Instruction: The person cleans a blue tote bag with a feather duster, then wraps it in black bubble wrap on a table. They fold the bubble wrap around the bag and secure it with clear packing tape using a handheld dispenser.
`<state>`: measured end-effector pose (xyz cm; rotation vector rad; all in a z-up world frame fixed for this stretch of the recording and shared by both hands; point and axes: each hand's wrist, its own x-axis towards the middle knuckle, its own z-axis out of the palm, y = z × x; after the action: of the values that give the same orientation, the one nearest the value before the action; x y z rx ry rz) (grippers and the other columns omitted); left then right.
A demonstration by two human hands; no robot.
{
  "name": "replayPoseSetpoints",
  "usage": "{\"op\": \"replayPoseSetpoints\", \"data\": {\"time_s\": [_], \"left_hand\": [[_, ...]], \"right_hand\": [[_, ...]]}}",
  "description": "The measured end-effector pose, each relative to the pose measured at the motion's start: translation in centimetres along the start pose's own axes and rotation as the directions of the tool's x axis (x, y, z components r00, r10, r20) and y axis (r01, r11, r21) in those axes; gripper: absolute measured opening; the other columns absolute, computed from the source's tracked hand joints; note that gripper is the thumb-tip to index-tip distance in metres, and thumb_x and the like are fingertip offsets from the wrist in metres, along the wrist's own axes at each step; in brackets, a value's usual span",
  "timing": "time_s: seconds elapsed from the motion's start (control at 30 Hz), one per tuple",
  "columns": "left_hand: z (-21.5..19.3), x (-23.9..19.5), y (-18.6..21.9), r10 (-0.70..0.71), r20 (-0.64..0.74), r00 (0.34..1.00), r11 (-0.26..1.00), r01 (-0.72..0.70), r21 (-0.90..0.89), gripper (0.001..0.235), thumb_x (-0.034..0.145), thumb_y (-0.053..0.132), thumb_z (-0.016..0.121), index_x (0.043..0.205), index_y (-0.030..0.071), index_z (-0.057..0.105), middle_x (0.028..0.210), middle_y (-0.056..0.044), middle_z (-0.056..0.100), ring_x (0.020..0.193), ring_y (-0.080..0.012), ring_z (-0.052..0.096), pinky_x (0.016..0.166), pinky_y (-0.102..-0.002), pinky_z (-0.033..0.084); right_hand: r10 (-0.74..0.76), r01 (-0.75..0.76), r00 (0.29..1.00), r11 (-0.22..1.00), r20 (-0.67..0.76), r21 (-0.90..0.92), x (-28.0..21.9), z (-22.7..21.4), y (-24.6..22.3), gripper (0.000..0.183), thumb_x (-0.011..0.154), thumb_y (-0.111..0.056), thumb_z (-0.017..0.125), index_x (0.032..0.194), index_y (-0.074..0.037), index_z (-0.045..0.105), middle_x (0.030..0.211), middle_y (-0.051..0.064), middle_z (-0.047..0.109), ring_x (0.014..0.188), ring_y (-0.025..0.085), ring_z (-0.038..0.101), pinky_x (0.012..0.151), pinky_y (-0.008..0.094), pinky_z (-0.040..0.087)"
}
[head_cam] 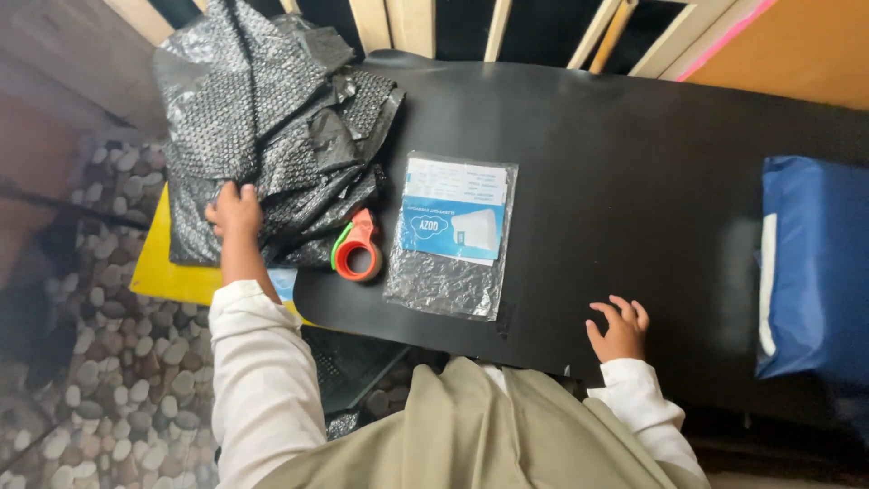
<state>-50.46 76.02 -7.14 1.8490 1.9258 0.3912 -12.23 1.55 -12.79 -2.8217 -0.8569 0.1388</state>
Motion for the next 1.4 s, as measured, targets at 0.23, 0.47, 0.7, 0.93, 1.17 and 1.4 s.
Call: {"op": "replayPoseSetpoints", "data": {"time_s": [0.23,0.47,0.7,0.93,1.17,1.4], "left_hand": [[-4.3,-1.6,4.4,0.163,0.085,0.983,0.982,-0.171,0.085,0.031,0.103,0.055,0.060,0.126,0.037,0.071,0.164,-0.016,0.031,0.151,-0.0421,0.011,0.114,-0.063,0.033],[-0.2,1.3,3.6,0.038,0.105,0.994,0.988,-0.052,0.142,0.061,0.095,0.071,0.066,0.123,0.017,0.069,0.125,-0.023,0.066,0.124,-0.0477,0.052,0.096,-0.071,0.036],[-5.6,-4.5,12.6,0.315,-0.345,0.884,0.706,-0.461,-0.538,0.050,0.112,0.040,0.062,0.109,-0.010,0.067,0.110,-0.037,0.067,0.115,-0.0493,0.061,0.100,-0.057,0.045],[-12.7,-15.9,24.0,0.103,0.045,0.994,0.713,-0.042,-0.700,0.070,0.090,0.066,0.057,0.135,0.012,0.060,0.123,-0.005,0.052,0.121,-0.0186,0.065,0.097,-0.028,0.059],[-13.0,-31.0,35.4,0.743,0.227,0.630,-0.090,0.429,-0.899,0.042,0.099,0.023,0.067,0.137,0.010,0.057,0.140,-0.018,0.066,0.132,-0.0347,0.065,0.114,-0.056,0.055],[-17.3,-40.5,39.7,0.892,0.292,0.345,-0.056,0.726,-0.685,0.077,0.096,0.049,0.053,0.158,0.006,0.044,0.158,-0.021,0.050,0.150,-0.0386,0.047,0.129,-0.060,0.039]], "right_hand": [[0.059,-0.062,0.996,0.997,0.071,0.038,-0.1,-2.8,-0.5,0.034,0.089,-0.037,0.074,0.123,-0.037,0.069,0.149,-0.006,0.050,0.153,0.031,0.029,0.122,0.055,0.029],[0.053,-0.056,0.994,0.998,0.094,0.030,-0.8,-3.6,1.0,0.033,0.089,-0.037,0.075,0.123,-0.037,0.069,0.145,-0.005,0.053,0.152,0.029,0.032,0.124,0.052,0.029],[0.025,-0.031,0.996,0.997,0.088,0.066,-1.7,-3.9,4.2,0.031,0.089,-0.035,0.075,0.120,-0.035,0.071,0.136,-0.004,0.060,0.148,0.029,0.038,0.126,0.050,0.028],[-0.137,0.150,0.988,0.949,-0.064,0.277,-0.1,-5.3,2.6,0.029,0.085,-0.024,0.074,0.113,-0.025,0.076,0.128,0.002,0.067,0.136,0.035,0.044,0.117,0.047,0.039],[-0.162,0.211,0.977,0.803,-0.137,0.558,2.0,-8.0,-0.1,0.043,0.086,-0.024,0.076,0.127,-0.019,0.066,0.127,0.002,0.068,0.123,0.026,0.058,0.105,0.043,0.045],[-0.138,-0.251,0.960,-0.057,0.242,0.966,5.7,-13.3,-3.6,0.116,0.070,-0.065,0.074,0.162,-0.038,0.008,0.155,0.024,0.042,0.142,0.037,0.047,0.109,0.054,0.044]]}}
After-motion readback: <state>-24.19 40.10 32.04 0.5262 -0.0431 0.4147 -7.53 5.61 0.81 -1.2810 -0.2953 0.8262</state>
